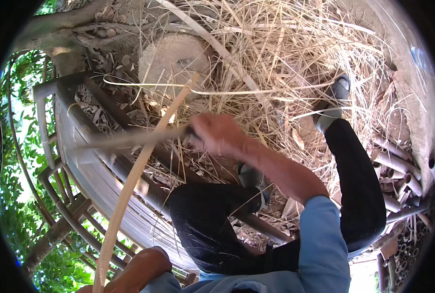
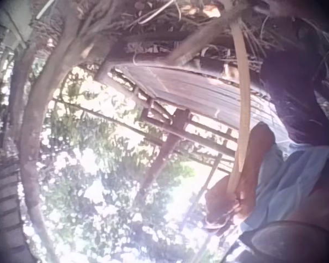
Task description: The person shaves a long bamboo strip with a knife and weaves it onto a curved bamboo frame in an outdoor workshop.
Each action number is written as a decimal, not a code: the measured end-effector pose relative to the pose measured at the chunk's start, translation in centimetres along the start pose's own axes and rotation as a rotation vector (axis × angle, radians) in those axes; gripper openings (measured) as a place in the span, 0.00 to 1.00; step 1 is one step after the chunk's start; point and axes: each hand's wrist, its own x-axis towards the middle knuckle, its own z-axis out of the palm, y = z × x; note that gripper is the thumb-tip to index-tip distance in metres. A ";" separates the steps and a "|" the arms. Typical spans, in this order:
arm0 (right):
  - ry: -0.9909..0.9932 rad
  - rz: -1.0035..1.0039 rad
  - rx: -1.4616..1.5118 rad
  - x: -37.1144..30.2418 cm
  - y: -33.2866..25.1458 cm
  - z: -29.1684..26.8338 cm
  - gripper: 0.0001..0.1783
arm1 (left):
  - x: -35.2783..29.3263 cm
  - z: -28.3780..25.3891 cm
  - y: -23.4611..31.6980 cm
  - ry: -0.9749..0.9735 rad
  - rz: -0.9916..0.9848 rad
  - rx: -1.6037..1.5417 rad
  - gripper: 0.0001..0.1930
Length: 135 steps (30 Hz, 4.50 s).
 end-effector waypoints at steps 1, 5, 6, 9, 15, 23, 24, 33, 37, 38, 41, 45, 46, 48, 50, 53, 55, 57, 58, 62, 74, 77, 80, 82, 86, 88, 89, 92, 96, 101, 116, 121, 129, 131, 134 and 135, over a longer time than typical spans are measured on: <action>-0.103 0.302 -0.070 0.5 4.1 0.0 0.10 | -0.1 0.3 -0.3 0.005 -0.005 -0.009 0.19; 0.020 0.026 -0.348 -0.8 8.2 0.8 0.17 | -0.6 0.2 -1.3 -0.014 0.001 0.012 0.18; -0.181 0.370 -0.122 -0.6 3.9 1.1 0.16 | -0.3 -0.4 -0.5 -0.027 0.001 0.035 0.18; -0.159 0.444 -0.106 -1.3 7.3 0.9 0.14 | 0.2 -0.1 -0.2 -0.028 -0.038 -0.027 0.17; -0.150 0.496 -0.203 -0.9 7.7 1.1 0.16 | 0.0 -0.8 -0.5 -0.075 -0.051 -0.047 0.16; 0.058 0.542 -0.074 -0.7 6.4 0.3 0.18 | 0.0 -1.1 -0.8 -0.112 -0.080 -0.110 0.15; 0.018 0.526 -0.046 -0.6 5.5 0.4 0.18 | -0.1 -1.2 -0.7 -0.123 -0.086 -0.117 0.15; -0.128 0.434 -0.131 0.9 3.4 -2.1 0.13 | 1.2 -4.1 3.0 -0.249 -0.289 -0.659 0.14; -0.129 0.330 -0.129 1.0 1.1 -1.8 0.14 | 1.3 -3.1 0.7 -0.293 -0.206 -0.100 0.15; -0.129 0.331 -0.130 0.8 1.5 -1.6 0.14 | 1.3 -3.1 0.7 -0.292 -0.207 -0.101 0.15; -0.068 0.404 -0.071 0.3 6.0 -0.7 0.14 | 1.5 -3.3 1.7 -0.290 -0.398 -0.597 0.14; -0.186 0.462 -0.038 0.4 6.3 -0.7 0.11 | 0.6 -3.3 1.9 -0.238 -0.272 -0.432 0.13; -0.191 0.465 -0.043 0.5 6.6 -0.8 0.11 | 0.7 -3.2 2.0 -0.215 -0.268 -0.453 0.13; -0.115 0.433 -0.069 0.2 7.8 -0.1 0.12 | 1.0 -3.1 1.9 -0.170 -0.268 -0.496 0.12; -0.126 0.650 -0.160 -0.7 12.0 -0.4 0.10 | 0.6 -3.1 0.5 -0.152 -0.256 -0.535 0.12; -0.130 0.619 -0.038 -0.5 10.1 -0.6 0.12 | 0.8 -3.4 1.7 0.058 -0.251 -1.339 0.11; -0.104 0.472 -0.066 -0.3 6.1 0.6 0.12 | 0.7 -3.9 3.5 0.256 -0.304 -2.013 0.11; -0.073 0.308 -0.098 0.0 4.7 1.4 0.13 | 0.5 -5.4 5.0 0.457 -0.580 -2.161 0.09; -0.028 0.267 -0.102 0.0 4.3 2.2 0.12 | 0.5 -4.7 3.5 0.453 -0.575 -2.156 0.09; -0.040 0.642 -0.207 0.1 8.8 1.1 0.12 | -0.1 -2.6 1.0 0.246 -0.337 -2.186 0.08; -0.016 0.590 -0.063 -0.4 11.0 1.4 0.15 | 0.7 -3.9 1.3 0.216 -0.371 -1.713 0.13; -0.008 0.659 -0.061 -0.3 8.5 1.1 0.15 | 0.0 -2.7 -0.1 0.112 -0.197 -0.639 0.13; -0.004 0.675 -0.076 0.0 6.9 0.6 0.14 | -0.7 -1.7 -1.7 0.140 -0.125 -0.324 0.13; -0.021 0.597 -0.057 0.7 5.2 1.0 0.16 | -0.8 -1.4 -1.7 0.157 -0.102 -0.273 0.13; 0.118 0.230 0.072 1.6 1.6 0.8 0.16 | -0.7 -1.4 -1.7 0.167 -0.082 -0.222 0.13; 0.130 0.415 -0.016 1.1 4.0 1.7 0.16 | -0.7 -1.2 -2.0 0.180 -0.079 -0.205 0.14; 0.073 0.519 -0.107 1.2 5.6 1.5 0.17 | -0.7 -1.1 -2.3 0.186 -0.075 -0.195 0.14; -0.036 0.556 -0.143 0.8 4.9 1.6 0.15 | -0.8 -1.2 -2.4 0.198 -0.051 -0.153 0.14; 0.041 0.540 -0.073 0.1 7.2 1.5 0.15 | -0.5 -1.0 -2.0 0.209 -0.056 -0.165 0.14; 0.002 0.556 -0.091 0.1 9.1 0.7 0.14 | -0.6 -1.2 -2.5 0.220 -0.031 -0.142 0.14; 0.069 0.157 0.022 1.3 1.9 0.4 0.13 | -0.3 -0.7 -2.2 0.218 -0.015 -0.132 0.16; -0.024 0.625 0.148 0.4 8.0 -0.6 0.11 | -0.6 -0.4 -2.7 0.232 0.014 -0.098 0.16; -0.026 0.571 -0.011 0.5 7.0 0.5 0.14 | -0.3 -0.6 -2.3 0.235 -0.014 -0.089 0.17; -0.054 0.623 -0.060 0.8 6.8 0.5 0.13 | -0.4 -0.5 -2.0 0.241 0.005 -0.076 0.17; -0.036 0.394 0.012 -2.5 7.9 1.3 0.14 | -0.2 -0.5 -1.8 0.246 0.001 -0.079 0.18; -0.006 0.466 -0.057 -2.5 10.4 0.4 0.12 | -0.2 -0.3 -2.0 0.249 -0.004 -0.085 0.18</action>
